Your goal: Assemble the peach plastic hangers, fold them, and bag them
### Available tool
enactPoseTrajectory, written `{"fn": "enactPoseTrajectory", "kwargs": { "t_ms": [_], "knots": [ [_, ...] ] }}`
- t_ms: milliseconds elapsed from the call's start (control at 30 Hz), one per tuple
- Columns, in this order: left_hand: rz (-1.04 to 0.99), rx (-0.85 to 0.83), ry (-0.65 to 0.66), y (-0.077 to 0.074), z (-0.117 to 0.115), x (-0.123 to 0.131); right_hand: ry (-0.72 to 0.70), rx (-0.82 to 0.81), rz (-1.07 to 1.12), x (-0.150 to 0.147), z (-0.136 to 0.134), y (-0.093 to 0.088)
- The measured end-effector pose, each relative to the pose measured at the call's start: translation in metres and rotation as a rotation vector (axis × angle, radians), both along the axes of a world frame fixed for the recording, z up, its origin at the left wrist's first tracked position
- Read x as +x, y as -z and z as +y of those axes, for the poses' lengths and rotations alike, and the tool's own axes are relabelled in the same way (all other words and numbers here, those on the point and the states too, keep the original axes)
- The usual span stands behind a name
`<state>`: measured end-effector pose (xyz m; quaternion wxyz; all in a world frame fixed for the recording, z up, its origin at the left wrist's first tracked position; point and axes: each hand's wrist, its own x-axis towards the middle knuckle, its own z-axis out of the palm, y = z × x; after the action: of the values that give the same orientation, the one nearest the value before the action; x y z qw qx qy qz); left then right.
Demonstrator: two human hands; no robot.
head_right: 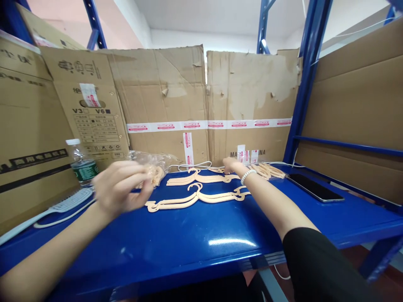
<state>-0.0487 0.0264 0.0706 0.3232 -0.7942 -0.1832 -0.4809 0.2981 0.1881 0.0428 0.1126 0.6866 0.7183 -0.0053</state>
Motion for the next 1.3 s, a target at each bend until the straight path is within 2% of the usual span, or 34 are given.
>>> {"fn": "enactPoseTrajectory", "kwargs": {
  "t_ms": [67, 167, 233, 333, 433, 467, 567, 633, 733, 800, 833, 900, 967, 1000, 1133, 1300],
  "knots": [
    [0.041, 0.035, -0.067, 0.006, 0.015, 0.003, -0.007, 0.034, 0.001, -0.001, -0.002, -0.003],
    [0.004, -0.207, -0.154, 0.015, 0.033, 0.000, -0.034, 0.131, 0.026, 0.000, -0.010, -0.013],
    [-0.051, -0.425, -0.144, 0.019, 0.041, -0.004, -0.068, 0.217, 0.071, 0.000, -0.020, -0.022],
    [-0.225, -0.791, -0.012, 0.024, 0.044, -0.007, -0.143, 0.352, 0.188, -0.007, -0.044, -0.032],
    [-0.307, -1.182, 0.142, 0.031, 0.038, 0.005, -0.238, 0.410, 0.357, -0.026, -0.074, -0.032],
    [-0.307, -1.318, 0.180, 0.035, 0.034, 0.012, -0.271, 0.401, 0.450, -0.034, -0.085, -0.029],
    [-0.348, -1.567, 0.313, 0.051, 0.019, 0.036, -0.407, 0.251, 1.004, -0.064, -0.112, -0.013],
    [-0.438, -1.608, 0.392, 0.061, 0.009, 0.049, -0.483, 0.119, 1.190, -0.085, -0.125, 0.000],
    [-0.518, -1.594, 0.474, 0.067, 0.002, 0.056, -0.559, -0.025, 1.291, -0.107, -0.134, 0.013],
    [-0.563, -1.576, 0.502, 0.066, 0.004, 0.053, -0.587, -0.050, 1.297, -0.110, -0.130, 0.015],
    [-0.592, -1.569, 0.507, 0.063, 0.006, 0.050, -0.589, -0.008, 1.274, -0.108, -0.125, 0.014],
    [-0.683, -1.564, 0.499, 0.056, 0.012, 0.043, -0.564, 0.179, 1.124, -0.094, -0.111, 0.011],
    [-0.763, -1.570, 0.482, 0.048, 0.019, 0.035, -0.527, 0.429, 0.817, -0.072, -0.093, 0.008],
    [-0.784, -1.568, 0.479, 0.044, 0.022, 0.031, -0.515, 0.474, 0.662, -0.061, -0.085, 0.008],
    [-0.839, -1.552, 0.482, 0.034, 0.031, 0.016, -0.489, 0.380, 0.515, -0.027, -0.062, 0.018],
    [-0.885, -1.577, 0.458, 0.037, 0.032, -0.002, -0.488, 0.326, 0.458, -0.024, -0.055, 0.034]
  ]
}}
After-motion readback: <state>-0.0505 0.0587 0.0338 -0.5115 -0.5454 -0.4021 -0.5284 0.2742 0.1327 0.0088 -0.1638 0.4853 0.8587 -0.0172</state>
